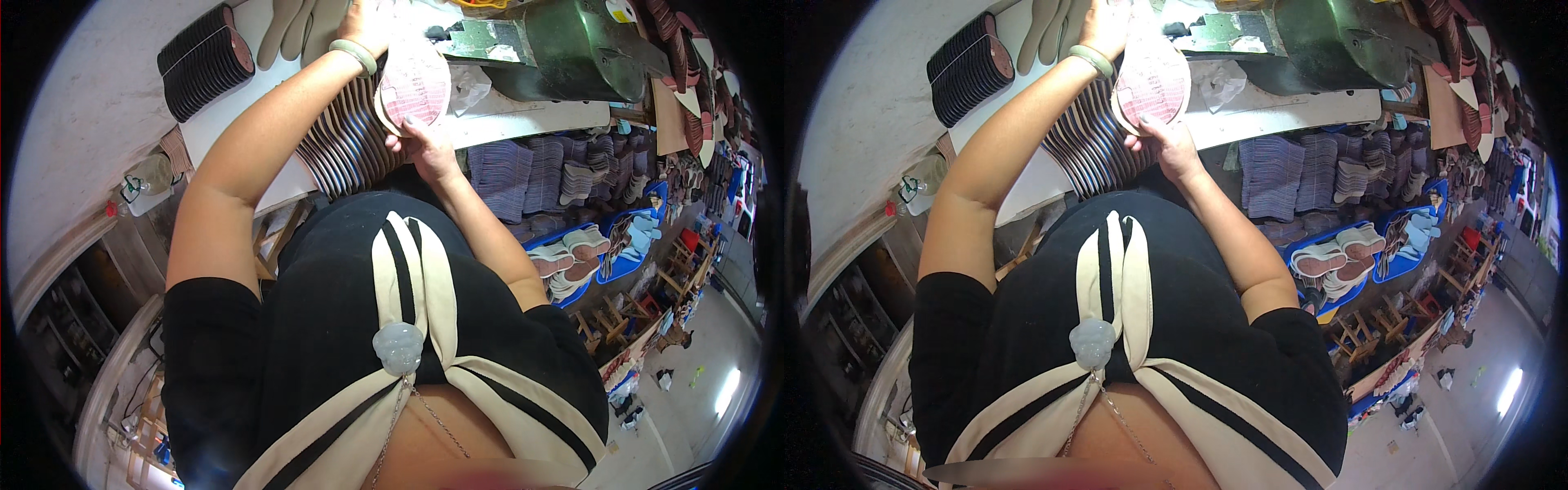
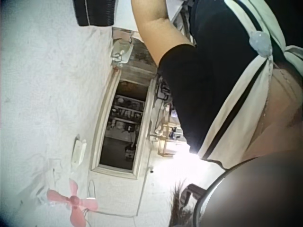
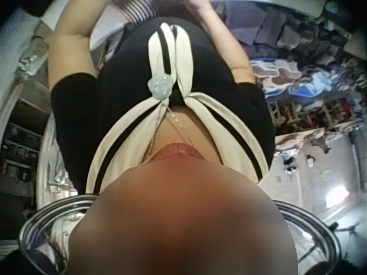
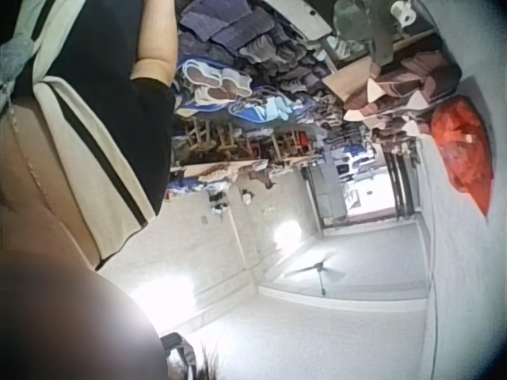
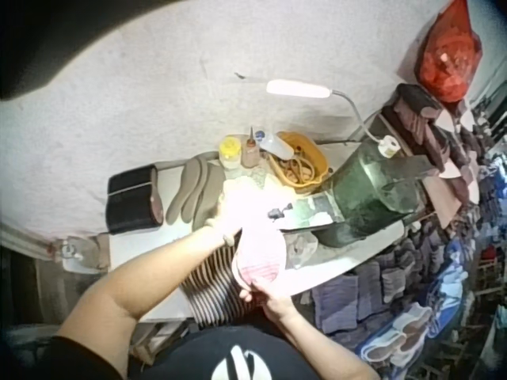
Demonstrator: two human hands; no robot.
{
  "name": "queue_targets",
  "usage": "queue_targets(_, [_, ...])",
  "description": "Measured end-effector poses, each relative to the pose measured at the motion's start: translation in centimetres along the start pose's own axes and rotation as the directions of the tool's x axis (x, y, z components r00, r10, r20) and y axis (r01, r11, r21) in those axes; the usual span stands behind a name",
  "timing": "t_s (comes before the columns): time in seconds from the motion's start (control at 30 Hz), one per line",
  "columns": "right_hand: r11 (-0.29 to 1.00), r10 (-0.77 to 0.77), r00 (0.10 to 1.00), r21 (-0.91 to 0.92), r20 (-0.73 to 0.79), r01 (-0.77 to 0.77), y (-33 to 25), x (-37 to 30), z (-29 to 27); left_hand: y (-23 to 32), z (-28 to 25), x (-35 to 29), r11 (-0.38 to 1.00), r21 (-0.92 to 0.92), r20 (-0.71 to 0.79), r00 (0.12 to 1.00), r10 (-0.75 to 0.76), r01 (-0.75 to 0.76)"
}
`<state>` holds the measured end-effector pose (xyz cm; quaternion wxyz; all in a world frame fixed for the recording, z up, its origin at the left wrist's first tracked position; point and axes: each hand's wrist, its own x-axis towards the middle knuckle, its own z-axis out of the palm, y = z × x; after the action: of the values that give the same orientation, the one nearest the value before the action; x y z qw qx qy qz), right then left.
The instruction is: The recorder is assembling or processing shoe components at a factory station, specifically working with shoe soles and upper parts.
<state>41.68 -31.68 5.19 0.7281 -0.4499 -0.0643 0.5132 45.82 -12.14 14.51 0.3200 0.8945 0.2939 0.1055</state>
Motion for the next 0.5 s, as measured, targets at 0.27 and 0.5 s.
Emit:
queue_targets(0.27, [1.000, -0.028, 0.998, 0.003, -0.053, 0.028, -0.4, 3.2, 0.7, -8.3, 3.9, 1.3, 0.754, -0.648, -0.204, 0.928, -0.312, 0.111])
queue_targets(0.5, [0.998, -0.020, 0.987, -0.064, -0.157, 0.010, -2.6, 4.2, 1.3, -1.3, -5.9, 2.3, 0.871, -0.007, 0.634, 0.671, 0.384, -0.492])
